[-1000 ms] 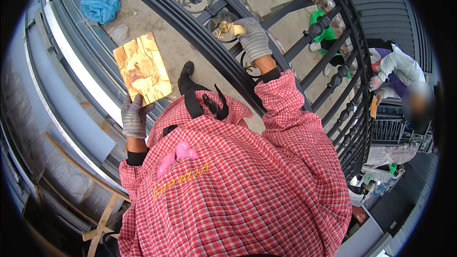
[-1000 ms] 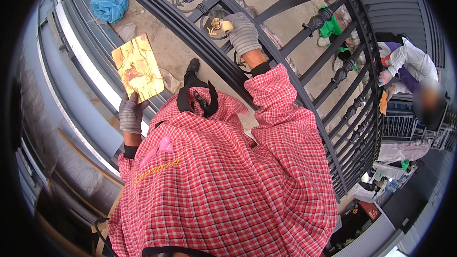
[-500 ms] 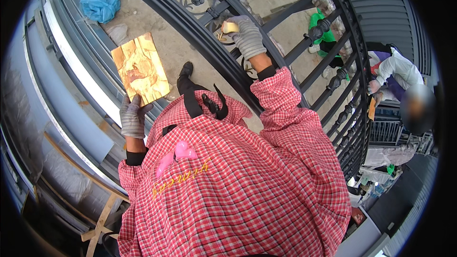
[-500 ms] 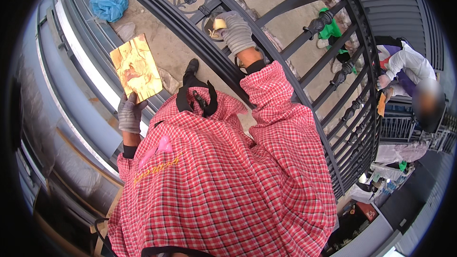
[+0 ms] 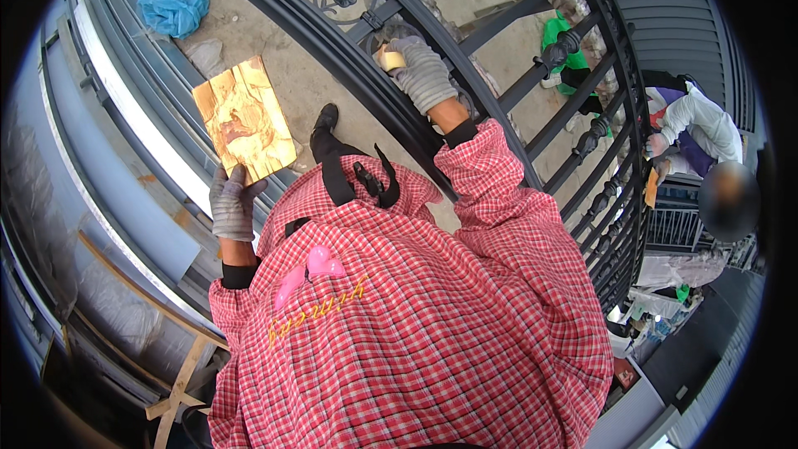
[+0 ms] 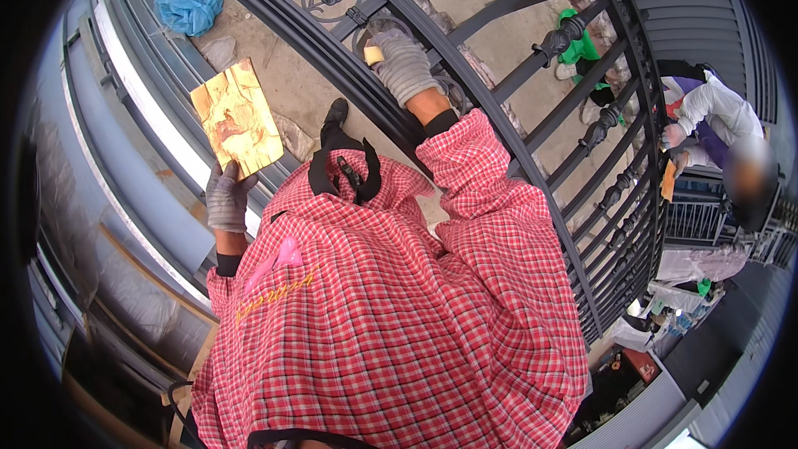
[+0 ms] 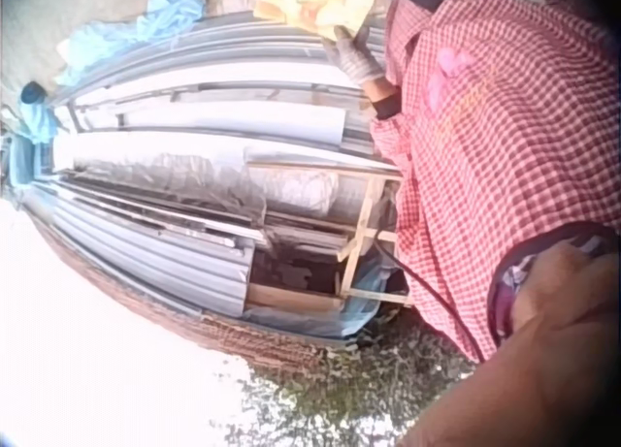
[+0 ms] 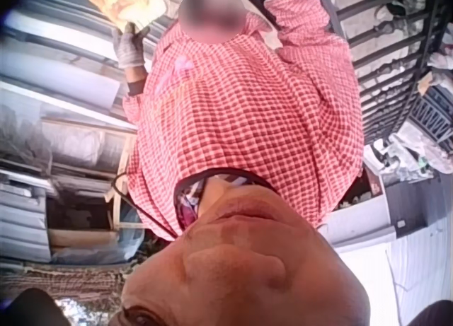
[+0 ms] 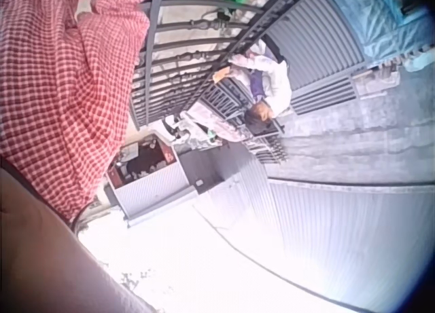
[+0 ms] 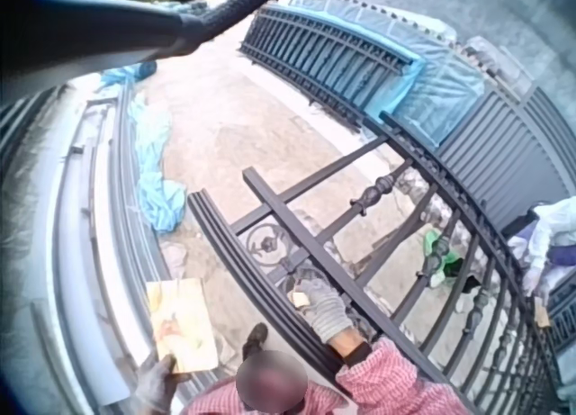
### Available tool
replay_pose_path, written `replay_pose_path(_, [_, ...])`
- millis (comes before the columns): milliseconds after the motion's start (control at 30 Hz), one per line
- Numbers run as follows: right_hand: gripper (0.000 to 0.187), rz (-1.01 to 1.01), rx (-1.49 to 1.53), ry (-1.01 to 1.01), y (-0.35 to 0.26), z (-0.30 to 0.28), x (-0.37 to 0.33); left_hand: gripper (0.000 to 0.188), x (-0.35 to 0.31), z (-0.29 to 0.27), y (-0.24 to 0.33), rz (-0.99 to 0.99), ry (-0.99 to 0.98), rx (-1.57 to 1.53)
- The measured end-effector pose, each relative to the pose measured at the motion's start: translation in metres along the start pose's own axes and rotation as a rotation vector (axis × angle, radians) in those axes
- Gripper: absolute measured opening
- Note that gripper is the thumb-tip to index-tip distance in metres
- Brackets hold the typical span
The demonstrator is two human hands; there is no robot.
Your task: The person picks up a yellow polishing pad and rubs it along the ornate bars of a black metal gate. They continue polishing the same gate section repeatedly while another person works nearby.
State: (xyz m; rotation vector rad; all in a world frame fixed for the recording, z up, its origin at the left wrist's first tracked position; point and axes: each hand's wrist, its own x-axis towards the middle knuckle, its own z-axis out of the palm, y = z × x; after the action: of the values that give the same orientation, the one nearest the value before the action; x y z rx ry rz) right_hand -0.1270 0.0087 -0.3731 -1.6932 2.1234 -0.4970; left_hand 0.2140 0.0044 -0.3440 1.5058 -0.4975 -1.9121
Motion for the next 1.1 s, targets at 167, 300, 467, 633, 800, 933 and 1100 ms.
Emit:
replay_pose_path(167, [0.030,0.098,-0.067,-0.060,0.011,-0.018,-0.003,0.039,0.001,0.001,0.000,-0.007,0.005,0.000])
replay_pose_path(300, [0.028,0.099,0.012,0.071,0.011,-0.017,0.002,0.039,0.004,0.000,0.002,-0.003,0.001,0.000])
replay_pose_path(467, [0.026,0.137,-0.011,0.058,0.008,-0.014,0.007,0.040,0.011,0.000,0.011,0.015,-0.013,-0.013])
replay_pose_path(633, [0.025,0.102,0.201,0.087,-0.019,-0.038,0.039,0.042,0.014,-0.001,0.018,0.041,0.020,-0.029])
replay_pose_path(800, [0.025,0.008,0.144,0.195,-0.027,-0.014,0.086,0.041,0.014,0.003,0.023,0.039,0.051,-0.053])
replay_pose_path(933, [0.027,0.018,-0.006,0.062,-0.019,0.012,0.115,0.041,0.011,0.005,0.024,0.041,0.076,-0.060])
replay_pose_path(1100, [0.026,-0.049,-0.083,-0.088,-0.020,0.017,0.110,0.040,0.012,0.005,0.020,0.044,0.101,-0.096])
